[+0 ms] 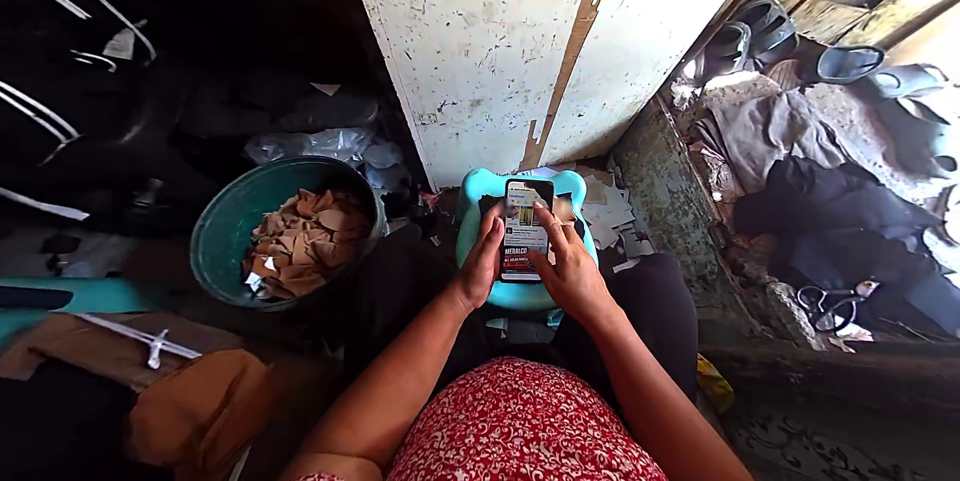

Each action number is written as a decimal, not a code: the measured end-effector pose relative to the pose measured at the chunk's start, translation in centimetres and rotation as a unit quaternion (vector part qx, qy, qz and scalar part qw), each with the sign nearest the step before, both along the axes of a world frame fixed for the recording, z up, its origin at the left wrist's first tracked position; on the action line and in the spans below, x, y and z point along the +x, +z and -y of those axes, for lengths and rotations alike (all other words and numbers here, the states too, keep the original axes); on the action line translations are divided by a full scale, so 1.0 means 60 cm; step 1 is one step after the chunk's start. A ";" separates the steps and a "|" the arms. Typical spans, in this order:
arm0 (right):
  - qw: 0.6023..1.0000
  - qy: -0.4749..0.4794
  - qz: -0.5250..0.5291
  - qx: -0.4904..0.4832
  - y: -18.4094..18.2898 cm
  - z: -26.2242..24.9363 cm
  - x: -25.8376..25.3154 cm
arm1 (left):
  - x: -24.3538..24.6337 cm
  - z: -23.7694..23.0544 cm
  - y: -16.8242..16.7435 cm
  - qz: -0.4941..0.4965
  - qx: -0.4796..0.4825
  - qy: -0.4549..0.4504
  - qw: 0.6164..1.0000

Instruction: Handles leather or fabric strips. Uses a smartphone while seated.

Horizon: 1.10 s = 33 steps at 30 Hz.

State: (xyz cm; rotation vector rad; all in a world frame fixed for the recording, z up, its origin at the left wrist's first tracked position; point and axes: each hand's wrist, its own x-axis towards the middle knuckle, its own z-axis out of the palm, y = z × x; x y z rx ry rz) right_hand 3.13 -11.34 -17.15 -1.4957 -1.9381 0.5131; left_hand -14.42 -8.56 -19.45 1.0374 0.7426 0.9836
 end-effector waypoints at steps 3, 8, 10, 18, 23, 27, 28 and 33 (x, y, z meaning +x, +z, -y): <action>0.999 -0.012 0.043 -0.009 -0.003 -0.012 -0.010 | -0.002 -0.011 -0.008 -0.015 0.010 0.008 1.000; 0.999 -0.018 0.039 -0.026 -0.009 -0.022 -0.011 | -0.003 -0.021 -0.019 -0.024 0.024 0.000 0.999; 0.999 -0.020 0.025 -0.013 -0.014 -0.024 -0.009 | -0.003 -0.025 -0.019 -0.009 0.014 -0.001 1.000; 0.999 -0.017 0.011 0.041 -0.032 -0.029 0.000 | -0.002 -0.040 -0.017 0.049 -0.016 0.016 0.999; 0.997 -0.027 0.049 0.043 -0.027 -0.048 0.002 | 0.008 -0.041 -0.021 0.030 -0.018 0.008 0.999; 0.997 -0.029 0.059 0.026 -0.032 -0.057 0.004 | 0.015 -0.043 -0.025 0.015 -0.010 0.004 1.000; 0.998 -0.030 0.060 0.023 -0.034 -0.058 0.005 | 0.016 -0.043 -0.026 0.011 -0.006 0.002 1.000; 0.999 -0.030 0.032 0.028 -0.039 -0.053 0.007 | 0.018 -0.044 -0.030 0.007 -0.014 -0.002 1.000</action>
